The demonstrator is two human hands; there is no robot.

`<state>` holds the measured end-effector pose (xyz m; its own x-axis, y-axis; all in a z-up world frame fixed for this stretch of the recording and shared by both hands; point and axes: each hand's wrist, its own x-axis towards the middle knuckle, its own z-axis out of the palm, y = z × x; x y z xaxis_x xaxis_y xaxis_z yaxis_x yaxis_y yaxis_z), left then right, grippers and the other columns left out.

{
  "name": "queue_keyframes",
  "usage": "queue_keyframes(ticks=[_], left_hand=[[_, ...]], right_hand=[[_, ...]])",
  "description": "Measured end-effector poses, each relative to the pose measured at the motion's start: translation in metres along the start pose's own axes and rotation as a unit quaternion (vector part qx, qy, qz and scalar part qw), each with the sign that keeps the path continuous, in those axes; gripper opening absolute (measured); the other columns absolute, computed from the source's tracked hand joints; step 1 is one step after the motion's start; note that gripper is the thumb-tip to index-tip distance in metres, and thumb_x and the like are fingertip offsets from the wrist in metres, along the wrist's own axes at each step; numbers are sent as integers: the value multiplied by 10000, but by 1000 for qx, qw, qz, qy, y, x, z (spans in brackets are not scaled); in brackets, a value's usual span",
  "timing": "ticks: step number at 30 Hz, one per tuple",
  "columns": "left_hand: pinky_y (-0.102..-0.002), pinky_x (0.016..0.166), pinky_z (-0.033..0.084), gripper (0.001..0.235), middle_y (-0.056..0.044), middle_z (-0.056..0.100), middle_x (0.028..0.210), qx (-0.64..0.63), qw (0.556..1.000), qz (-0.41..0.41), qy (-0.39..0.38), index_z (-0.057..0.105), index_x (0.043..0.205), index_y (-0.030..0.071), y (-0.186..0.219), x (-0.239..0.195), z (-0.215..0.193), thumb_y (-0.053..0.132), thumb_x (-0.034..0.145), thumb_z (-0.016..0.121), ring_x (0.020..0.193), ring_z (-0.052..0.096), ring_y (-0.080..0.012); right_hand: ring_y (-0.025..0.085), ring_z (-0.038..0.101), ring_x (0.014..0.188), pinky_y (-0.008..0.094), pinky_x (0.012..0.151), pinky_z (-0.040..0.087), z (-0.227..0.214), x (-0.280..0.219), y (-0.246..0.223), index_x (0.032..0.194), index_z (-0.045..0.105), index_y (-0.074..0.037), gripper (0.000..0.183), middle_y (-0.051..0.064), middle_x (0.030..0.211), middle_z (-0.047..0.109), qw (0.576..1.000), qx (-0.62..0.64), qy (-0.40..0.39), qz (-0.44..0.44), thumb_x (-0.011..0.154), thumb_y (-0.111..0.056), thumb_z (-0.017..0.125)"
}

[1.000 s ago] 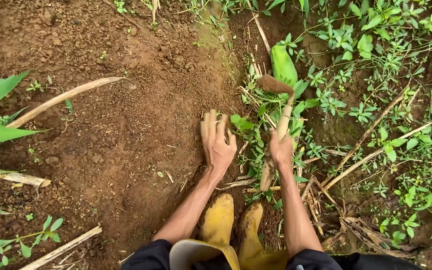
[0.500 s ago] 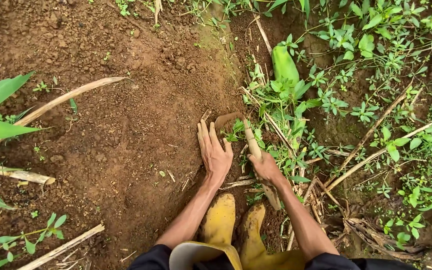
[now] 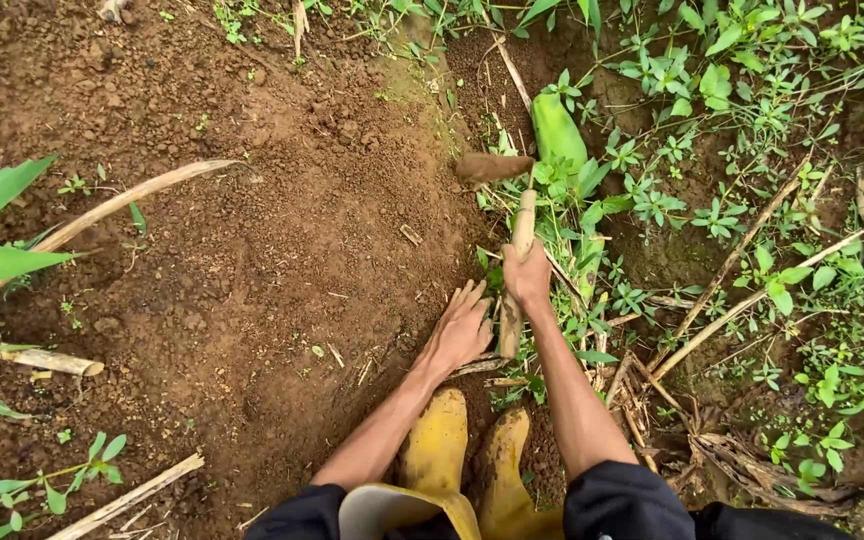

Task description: The person uses a small hand hoe to loosen the soil and remove weeds from a garden bed. They repeatedly dig into the earth, pull out unwanted plants by hand, and clear the area around existing crops.

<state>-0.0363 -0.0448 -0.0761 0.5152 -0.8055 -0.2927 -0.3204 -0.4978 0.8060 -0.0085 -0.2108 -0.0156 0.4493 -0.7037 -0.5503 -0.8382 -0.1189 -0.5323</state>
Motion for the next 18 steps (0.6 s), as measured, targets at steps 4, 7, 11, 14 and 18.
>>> queue_keyframes(ticks=[4,7,11,14,18], left_hand=[[-395,1235,310,293,-137,538,1482,-25,993,-50,107,707,1181,49,23,-17,-56,70,954,522,1445,443,-274],[-466,1157,413,260,-134,622,1338,-123,957,-93,247,684,1138,80,22,-15,-71,47,968,490,1307,567,-288],[-461,1098,461,226,-102,629,1278,-104,923,-69,365,690,1083,83,38,-12,-80,24,968,505,1266,577,-277],[-469,1079,473,232,-113,626,1273,-107,917,-54,381,688,1086,64,46,-9,-81,12,961,499,1257,580,-295],[-461,1059,476,233,-101,635,1265,-77,921,-46,379,701,1060,70,42,-15,-79,18,945,505,1244,593,-289]], right_hand=[[243,660,635,414,630,569,-36,-34,-2,1175,551,49,353,177,784,638,996,3,-83,18,1026,-271,552],[267,662,543,427,582,594,-33,-21,42,1146,583,47,433,169,708,646,979,51,-181,78,1065,-371,503],[266,724,625,412,565,643,20,-39,57,1144,590,48,564,209,758,686,976,69,-162,129,1024,-499,523],[251,711,683,359,595,619,38,-46,2,1209,557,86,537,249,867,677,981,73,-111,139,1053,-421,472],[273,727,730,422,606,619,98,42,36,1182,598,54,539,230,879,688,992,52,-59,94,1052,-455,477]])
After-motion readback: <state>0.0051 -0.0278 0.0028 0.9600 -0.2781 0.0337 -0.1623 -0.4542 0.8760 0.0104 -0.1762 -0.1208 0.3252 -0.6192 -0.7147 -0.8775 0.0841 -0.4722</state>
